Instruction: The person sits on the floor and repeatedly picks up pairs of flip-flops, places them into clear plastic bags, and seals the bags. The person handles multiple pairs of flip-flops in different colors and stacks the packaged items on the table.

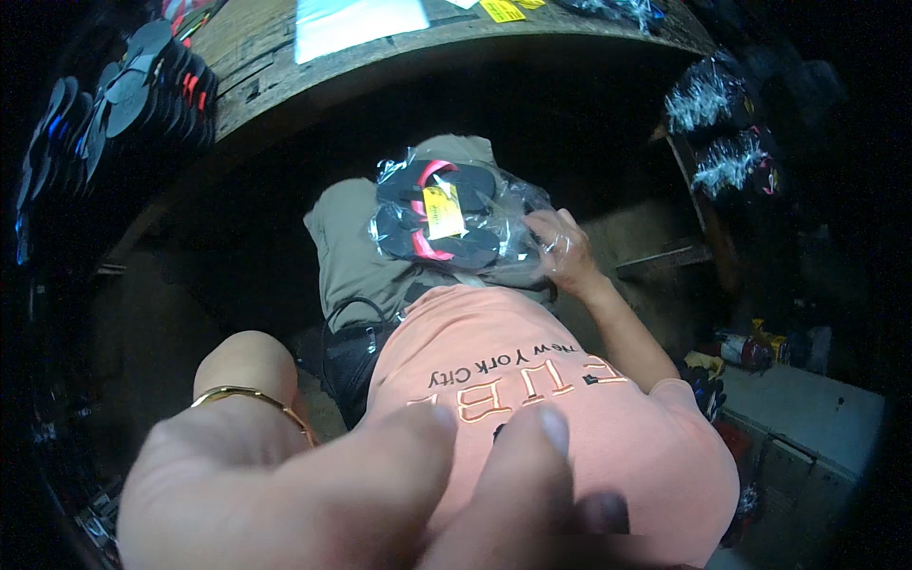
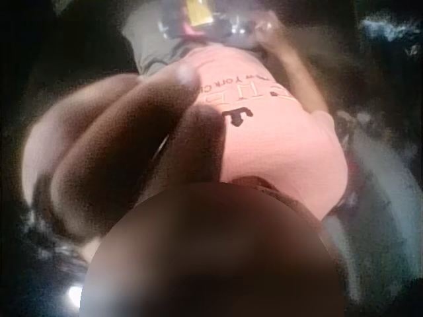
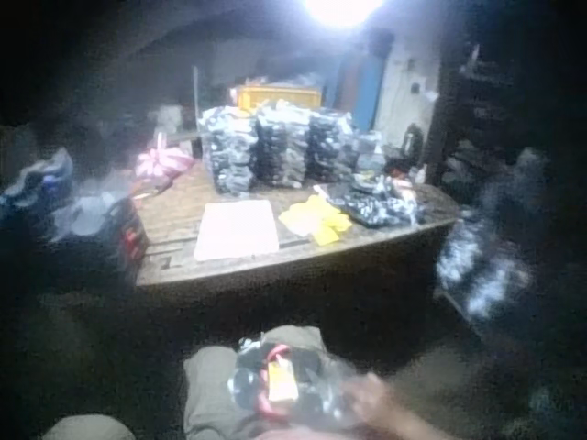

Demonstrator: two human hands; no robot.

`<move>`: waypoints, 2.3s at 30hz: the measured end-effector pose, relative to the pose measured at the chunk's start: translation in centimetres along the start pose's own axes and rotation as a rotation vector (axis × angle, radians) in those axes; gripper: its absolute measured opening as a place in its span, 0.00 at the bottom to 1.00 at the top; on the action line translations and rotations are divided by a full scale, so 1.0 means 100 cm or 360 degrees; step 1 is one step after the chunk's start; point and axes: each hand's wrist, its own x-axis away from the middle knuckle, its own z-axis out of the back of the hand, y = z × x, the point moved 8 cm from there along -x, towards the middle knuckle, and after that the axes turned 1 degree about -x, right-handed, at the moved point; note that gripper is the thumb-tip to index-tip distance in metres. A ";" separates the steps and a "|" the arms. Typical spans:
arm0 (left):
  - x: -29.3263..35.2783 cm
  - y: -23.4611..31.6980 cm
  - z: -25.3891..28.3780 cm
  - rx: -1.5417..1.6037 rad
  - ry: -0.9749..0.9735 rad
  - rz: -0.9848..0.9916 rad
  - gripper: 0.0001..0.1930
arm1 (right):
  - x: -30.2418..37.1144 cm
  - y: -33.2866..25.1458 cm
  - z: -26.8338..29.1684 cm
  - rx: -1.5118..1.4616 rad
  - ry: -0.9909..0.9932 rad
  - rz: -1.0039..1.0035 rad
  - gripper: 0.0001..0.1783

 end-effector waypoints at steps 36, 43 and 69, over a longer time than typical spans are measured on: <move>0.134 -0.190 -0.200 -0.1083 -0.1580 -0.0457 0.29 | 0.002 0.017 -0.010 -0.0215 0.0144 -0.0097 0.12; 0.208 -0.244 -0.210 -0.1109 -0.1815 0.0256 0.13 | -0.027 0.039 -0.027 -0.0034 0.0042 -0.0465 0.13; 0.288 -0.198 -0.250 0.0754 -0.0711 0.1141 0.09 | -0.052 -0.058 -0.016 -0.0687 -0.0085 -0.0144 0.09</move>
